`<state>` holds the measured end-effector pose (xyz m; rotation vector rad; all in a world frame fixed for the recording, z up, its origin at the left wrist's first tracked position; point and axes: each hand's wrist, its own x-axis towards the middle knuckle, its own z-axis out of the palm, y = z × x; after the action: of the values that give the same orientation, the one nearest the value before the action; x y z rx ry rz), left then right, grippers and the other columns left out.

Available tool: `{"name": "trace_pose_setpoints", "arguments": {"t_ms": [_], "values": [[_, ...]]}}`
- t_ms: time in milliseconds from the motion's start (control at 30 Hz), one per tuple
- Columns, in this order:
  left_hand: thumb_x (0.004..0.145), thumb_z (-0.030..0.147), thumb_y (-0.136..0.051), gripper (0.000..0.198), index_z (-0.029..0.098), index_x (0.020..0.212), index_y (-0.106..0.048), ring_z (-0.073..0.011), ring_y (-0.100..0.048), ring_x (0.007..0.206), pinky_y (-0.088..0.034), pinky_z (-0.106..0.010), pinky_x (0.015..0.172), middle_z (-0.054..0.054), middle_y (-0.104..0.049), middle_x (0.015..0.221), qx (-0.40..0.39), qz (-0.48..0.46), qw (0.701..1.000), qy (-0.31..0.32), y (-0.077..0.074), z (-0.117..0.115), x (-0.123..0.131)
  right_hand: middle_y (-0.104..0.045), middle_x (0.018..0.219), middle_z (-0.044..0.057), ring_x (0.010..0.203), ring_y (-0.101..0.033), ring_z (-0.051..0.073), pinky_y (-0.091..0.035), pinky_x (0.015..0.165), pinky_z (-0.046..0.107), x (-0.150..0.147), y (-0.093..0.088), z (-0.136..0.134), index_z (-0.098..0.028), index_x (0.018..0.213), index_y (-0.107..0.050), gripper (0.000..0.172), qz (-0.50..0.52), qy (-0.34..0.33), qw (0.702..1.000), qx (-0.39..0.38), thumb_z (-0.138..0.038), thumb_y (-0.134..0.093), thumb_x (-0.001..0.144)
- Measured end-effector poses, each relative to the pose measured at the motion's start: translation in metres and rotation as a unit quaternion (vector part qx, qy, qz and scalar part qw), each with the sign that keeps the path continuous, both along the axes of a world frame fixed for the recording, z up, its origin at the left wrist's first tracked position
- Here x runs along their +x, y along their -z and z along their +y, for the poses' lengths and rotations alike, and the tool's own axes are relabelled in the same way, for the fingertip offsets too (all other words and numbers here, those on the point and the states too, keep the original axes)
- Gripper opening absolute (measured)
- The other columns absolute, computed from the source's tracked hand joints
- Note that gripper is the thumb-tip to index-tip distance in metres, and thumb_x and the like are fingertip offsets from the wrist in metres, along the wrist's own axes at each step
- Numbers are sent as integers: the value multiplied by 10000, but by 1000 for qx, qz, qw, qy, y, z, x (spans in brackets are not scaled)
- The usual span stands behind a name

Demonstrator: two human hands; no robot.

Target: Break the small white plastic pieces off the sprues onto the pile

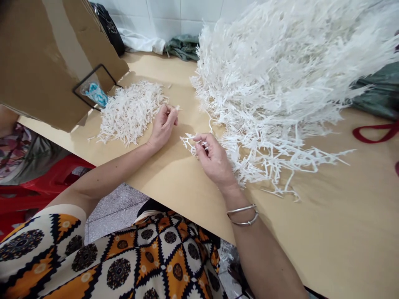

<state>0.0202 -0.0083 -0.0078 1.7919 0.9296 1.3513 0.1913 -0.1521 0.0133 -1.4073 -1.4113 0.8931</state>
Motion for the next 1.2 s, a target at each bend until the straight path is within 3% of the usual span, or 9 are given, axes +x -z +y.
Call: {"name": "trace_pose_setpoints", "arguments": {"t_ms": [67,167,200,267,400,500,733,1000,1200], "values": [[1039,535,-541,271,275,1043,-463,-138,-543,776,-477,-322,728,-27,-576,978,26,-20,997,-75,7,7,-3,-508,713,-39,605,-453,118,-370,569,280,-1,0,0,-232,1116,-631,164,12,12,1000,-3,-305,-599,972],[987,593,-596,473,318,1323,-406,-231,-552,1190,-503,-411,949,-101,-502,1357,109,-1,978,-175,9,12,-9,-524,716,-41,608,-474,115,-382,574,273,-1,1,1,-235,1107,-626,169,35,37,999,-3,-317,-611,960],[990,607,-578,482,315,1344,-429,-254,-507,1292,-472,-443,1038,-104,-485,1395,139,29,974,-176,7,10,-11,-545,734,-38,615,-488,112,-390,578,271,-1,1,2,-235,1102,-625,171,42,46,998,0,-322,-617,955],[1021,606,-510,392,293,1251,-561,-260,-493,1345,-390,-472,1150,-88,-536,1350,181,108,971,-116,-2,0,-11,-575,757,-34,626,-504,108,-394,585,265,-1,2,3,-233,1086,-624,170,45,58,997,6,-329,-625,946],[1055,542,-478,354,259,1067,-690,-229,-613,1215,-332,-472,1140,-61,-661,1268,194,224,953,63,-20,-26,-4,-593,762,-32,634,-504,107,-388,601,266,-1,0,4,-226,1093,-619,188,42,58,997,3,-343,-634,946],[1074,493,-469,339,231,993,-669,-208,-654,1108,-328,-457,1085,-55,-721,1151,202,247,942,107,-24,-33,1,-605,782,-26,663,-527,116,-410,633,275,0,-1,4,-230,1088,-610,193,43,61,997,3,-362,-638,950],[1090,512,-424,364,221,905,-541,-163,-597,899,-458,-348,878,-49,-643,921,154,162,970,90,-15,-18,1,-543,793,-29,655,-457,112,-378,628,286,1,-6,3,-233,1078,-605,138,2,15,1000,-2,-325,-609,975],[1085,539,-418,376,224,898,-500,-151,-542,814,-458,-318,799,-28,-581,873,104,149,982,54,-1,-13,2,-544,837,-24,665,-466,113,-395,634,285,-2,-9,8,-222,1028,-558,89,-15,-23,999,-20,-284,-581,967],[1069,596,-422,440,224,843,-481,-139,-506,747,-425,-305,752,9,-528,782,-28,56,996,-58,-1,-1,-7,-571,842,-15,727,-553,139,-446,677,293,-2,-11,0,-225,1055,-554,123,-44,-72,995,-59,-329,-573,992]]}}
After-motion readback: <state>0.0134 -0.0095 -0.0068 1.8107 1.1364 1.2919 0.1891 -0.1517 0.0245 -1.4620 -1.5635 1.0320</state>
